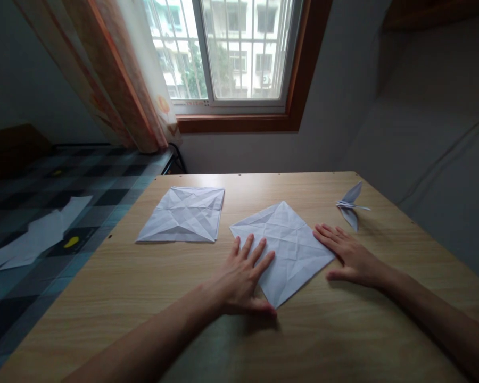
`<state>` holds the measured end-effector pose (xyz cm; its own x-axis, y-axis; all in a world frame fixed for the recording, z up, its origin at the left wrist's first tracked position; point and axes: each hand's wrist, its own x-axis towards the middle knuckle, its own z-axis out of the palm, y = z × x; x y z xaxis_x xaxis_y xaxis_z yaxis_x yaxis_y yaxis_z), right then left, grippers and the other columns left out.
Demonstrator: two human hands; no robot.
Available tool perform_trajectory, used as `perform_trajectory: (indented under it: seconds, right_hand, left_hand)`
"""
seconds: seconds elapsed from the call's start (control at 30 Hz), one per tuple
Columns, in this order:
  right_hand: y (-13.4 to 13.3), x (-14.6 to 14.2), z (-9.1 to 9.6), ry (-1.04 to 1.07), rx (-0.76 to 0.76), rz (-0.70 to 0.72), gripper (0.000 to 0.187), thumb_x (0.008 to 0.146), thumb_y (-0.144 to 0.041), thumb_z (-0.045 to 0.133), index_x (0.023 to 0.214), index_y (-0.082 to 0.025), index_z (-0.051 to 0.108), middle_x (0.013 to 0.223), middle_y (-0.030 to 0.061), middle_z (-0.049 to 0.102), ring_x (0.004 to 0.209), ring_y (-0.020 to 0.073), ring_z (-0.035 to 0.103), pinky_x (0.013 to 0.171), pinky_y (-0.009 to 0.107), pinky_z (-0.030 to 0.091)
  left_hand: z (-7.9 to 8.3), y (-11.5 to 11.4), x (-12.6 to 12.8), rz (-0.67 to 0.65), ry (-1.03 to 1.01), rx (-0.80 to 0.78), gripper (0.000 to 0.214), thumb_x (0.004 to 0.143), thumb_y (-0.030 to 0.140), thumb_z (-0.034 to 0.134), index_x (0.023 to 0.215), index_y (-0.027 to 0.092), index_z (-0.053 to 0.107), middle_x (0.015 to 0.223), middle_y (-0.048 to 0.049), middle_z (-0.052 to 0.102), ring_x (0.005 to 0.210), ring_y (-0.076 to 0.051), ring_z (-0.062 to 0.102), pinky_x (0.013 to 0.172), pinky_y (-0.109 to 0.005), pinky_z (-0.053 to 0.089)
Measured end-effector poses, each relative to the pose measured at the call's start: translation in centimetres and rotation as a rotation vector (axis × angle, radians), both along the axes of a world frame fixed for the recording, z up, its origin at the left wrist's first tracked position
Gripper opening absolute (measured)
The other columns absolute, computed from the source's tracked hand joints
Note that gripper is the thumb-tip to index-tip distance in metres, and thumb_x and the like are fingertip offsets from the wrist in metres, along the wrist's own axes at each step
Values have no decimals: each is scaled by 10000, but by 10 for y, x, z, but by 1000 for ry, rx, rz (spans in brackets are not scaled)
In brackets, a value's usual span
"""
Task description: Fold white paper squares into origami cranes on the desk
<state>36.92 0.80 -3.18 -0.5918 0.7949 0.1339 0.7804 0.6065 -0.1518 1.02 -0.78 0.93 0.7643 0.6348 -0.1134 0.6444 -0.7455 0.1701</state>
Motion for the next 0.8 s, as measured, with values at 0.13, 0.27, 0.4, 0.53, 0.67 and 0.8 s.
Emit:
perform_trajectory:
  seconds: [0.13,0.27,0.4,0.53,0.67,0.8]
  right_hand:
    - [-11,-13,6,127,114,8,834,785,-658,627,1428,-153,460,1476,216,444,1369,363,418,1095,579,368]
    - [-24,-30,15,160,329,251,306,898,-326,626,1182,-217,656,1165,107,711,1137,269,636,1017,488,481]
    - [-33,-44,26,206,460,339,255,874,-90,583,1084,-211,662,986,63,754,941,203,703,870,389,552]
    - [-36,-55,43,400,581,171,211,841,-122,628,1023,-227,649,765,17,727,663,164,686,654,310,539]
    - [-33,-63,51,593,696,51,207,841,-134,624,1002,-262,645,731,1,715,623,171,680,618,311,537]
    - [-18,-64,40,815,684,-201,243,843,-225,637,1081,-246,593,924,69,706,815,236,694,721,404,571]
  left_hand:
    - [2,-1,-1,-14,-12,-5,1075,708,835,478,1540,213,205,1611,-175,120,1466,-457,22,1137,-671,32]
    - [7,-1,-1,-34,-41,-15,1064,704,819,512,1533,212,236,1606,-170,154,1468,-453,41,1140,-670,48]
    - [9,0,-4,-53,-90,-35,1079,676,795,572,1522,196,270,1592,-164,216,1466,-442,107,1155,-648,70]
    - [3,0,-10,-74,-227,-8,839,746,602,636,1458,227,398,1519,-130,406,1427,-348,326,1191,-563,119]
    - [11,1,-16,123,-590,50,279,872,270,465,1008,228,704,1035,-70,749,1009,-205,680,1047,-409,421]
    - [47,16,-33,516,-886,-68,216,794,300,556,882,157,692,733,-46,715,650,-174,649,634,-286,526]
